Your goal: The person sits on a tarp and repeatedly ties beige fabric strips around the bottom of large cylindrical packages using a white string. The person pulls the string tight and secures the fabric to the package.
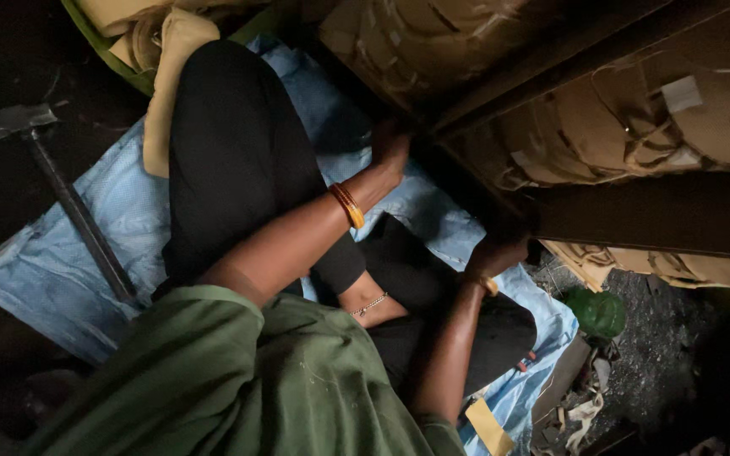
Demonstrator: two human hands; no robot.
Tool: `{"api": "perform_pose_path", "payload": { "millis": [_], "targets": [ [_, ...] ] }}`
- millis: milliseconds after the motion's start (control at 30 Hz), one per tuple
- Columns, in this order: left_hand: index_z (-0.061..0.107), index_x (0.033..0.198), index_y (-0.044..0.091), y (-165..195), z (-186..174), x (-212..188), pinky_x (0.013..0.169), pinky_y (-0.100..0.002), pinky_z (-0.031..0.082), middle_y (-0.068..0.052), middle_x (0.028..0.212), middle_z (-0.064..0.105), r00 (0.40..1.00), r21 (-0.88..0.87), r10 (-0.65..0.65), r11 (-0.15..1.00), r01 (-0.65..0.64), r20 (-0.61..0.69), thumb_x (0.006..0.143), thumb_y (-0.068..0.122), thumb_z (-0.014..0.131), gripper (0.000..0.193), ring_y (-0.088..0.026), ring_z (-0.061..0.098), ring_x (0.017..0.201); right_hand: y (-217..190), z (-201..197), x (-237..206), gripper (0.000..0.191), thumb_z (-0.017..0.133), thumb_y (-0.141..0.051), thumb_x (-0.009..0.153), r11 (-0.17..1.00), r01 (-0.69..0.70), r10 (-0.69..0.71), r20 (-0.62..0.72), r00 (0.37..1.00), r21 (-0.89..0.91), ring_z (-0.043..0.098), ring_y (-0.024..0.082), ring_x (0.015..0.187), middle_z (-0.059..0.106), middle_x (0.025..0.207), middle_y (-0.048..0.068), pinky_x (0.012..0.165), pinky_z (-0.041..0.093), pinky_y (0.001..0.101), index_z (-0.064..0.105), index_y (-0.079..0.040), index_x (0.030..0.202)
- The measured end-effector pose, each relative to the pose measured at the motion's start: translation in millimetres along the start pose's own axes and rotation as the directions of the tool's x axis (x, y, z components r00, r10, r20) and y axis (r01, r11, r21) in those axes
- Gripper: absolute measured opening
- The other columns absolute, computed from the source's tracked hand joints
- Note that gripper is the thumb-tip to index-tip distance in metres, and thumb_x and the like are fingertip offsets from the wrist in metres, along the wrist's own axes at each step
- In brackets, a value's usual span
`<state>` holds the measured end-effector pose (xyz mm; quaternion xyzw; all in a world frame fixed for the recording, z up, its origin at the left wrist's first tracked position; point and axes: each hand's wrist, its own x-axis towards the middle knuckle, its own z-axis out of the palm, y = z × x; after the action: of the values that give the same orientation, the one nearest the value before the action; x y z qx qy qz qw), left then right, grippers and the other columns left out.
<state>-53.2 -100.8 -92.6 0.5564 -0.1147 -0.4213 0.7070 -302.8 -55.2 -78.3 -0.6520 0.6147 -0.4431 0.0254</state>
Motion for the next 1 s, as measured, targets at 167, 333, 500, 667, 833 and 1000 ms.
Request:
{"api": "perform_pose_path", "payload": {
  "millis": [167, 333, 500, 667, 833, 1000],
  "targets": [
    [0.074, 0.108, 0.005, -4, -8, 9, 0.081, -0.036, 0.053, -0.006, 0.101, 0.073, 0.993, 0.066, -0.101, 0.993, 0.098, 0.055, 0.086, 0.008, 0.059, 0.026, -0.018, 0.064, 0.092, 7, 9, 3, 0.014, 0.065, -0.006, 0.095, 0.985, 0.092, -0.091, 0.01, 0.996, -0.149, 0.073, 0.039, 0.089, 0.074, 0.099, 0.023, 0.073, 0.057, 0.0446, 0.071, 0.005, 0.102],
    [0.071, 0.115, 0.004, 0, -14, 9, 0.091, -0.037, 0.053, -0.01, 0.112, 0.073, 0.999, 0.073, 0.028, 0.997, -0.029, 0.025, 0.086, 0.012, 0.07, 0.03, -0.023, 0.066, 0.103, 5, 6, 0, 0.026, 0.064, -0.004, 0.097, 0.983, 0.111, -0.111, 0.009, 0.994, -0.144, 0.072, 0.042, 0.094, 0.074, 0.105, 0.026, 0.076, 0.058, 0.0475, 0.065, 0.005, 0.121],
    [0.061, 0.124, 0.003, 42, -45, 1, 0.096, -0.041, 0.053, -0.017, 0.119, 0.071, 0.844, 0.333, 0.495, 0.847, -0.416, -0.205, 0.091, 0.028, 0.081, 0.046, -0.032, 0.068, 0.11, -4, -1, -12, 0.051, 0.062, -0.004, 0.101, 0.992, 0.099, -0.104, -0.068, 0.992, -0.073, 0.074, 0.041, 0.103, 0.072, 0.116, 0.028, 0.082, 0.06, 0.0472, 0.043, 0.01, 0.146],
    [0.062, 0.128, 0.006, 71, -52, 18, 0.09, -0.042, 0.055, -0.017, 0.113, 0.074, 0.888, 0.382, 0.454, 0.835, -0.397, -0.069, 0.089, 0.033, 0.079, 0.05, -0.036, 0.071, 0.106, -14, 6, -20, 0.048, 0.059, -0.004, 0.1, 0.986, -0.047, 0.04, 0.049, 0.998, 0.159, 0.068, 0.036, 0.087, 0.071, 0.112, 0.024, 0.066, 0.057, 0.0436, 0.047, 0.005, 0.145],
    [0.062, 0.128, 0.004, 51, -47, 47, 0.091, -0.046, 0.053, -0.023, 0.118, 0.069, 0.839, 0.559, 0.512, 0.756, -0.341, -0.181, 0.095, 0.032, 0.07, 0.044, -0.042, 0.065, 0.108, -15, 7, -22, 0.048, 0.054, 0.001, 0.101, 0.981, 0.015, -0.028, 0.062, 0.998, 0.195, 0.068, 0.023, 0.084, 0.073, 0.114, 0.02, 0.068, 0.058, 0.0373, 0.045, 0.005, 0.148],
    [0.067, 0.121, 0.004, 44, -49, 54, 0.096, -0.045, 0.052, -0.022, 0.122, 0.07, 0.882, 0.669, 0.439, 0.709, -0.223, -0.172, 0.09, 0.025, 0.068, 0.038, -0.041, 0.065, 0.113, -11, -1, -25, 0.056, 0.052, 0.007, 0.093, 0.983, 0.083, -0.105, 0.13, 0.986, 0.165, 0.071, 0.023, 0.075, 0.075, 0.093, 0.013, 0.072, 0.059, 0.0382, 0.042, 0.006, 0.148]
  ]
}}
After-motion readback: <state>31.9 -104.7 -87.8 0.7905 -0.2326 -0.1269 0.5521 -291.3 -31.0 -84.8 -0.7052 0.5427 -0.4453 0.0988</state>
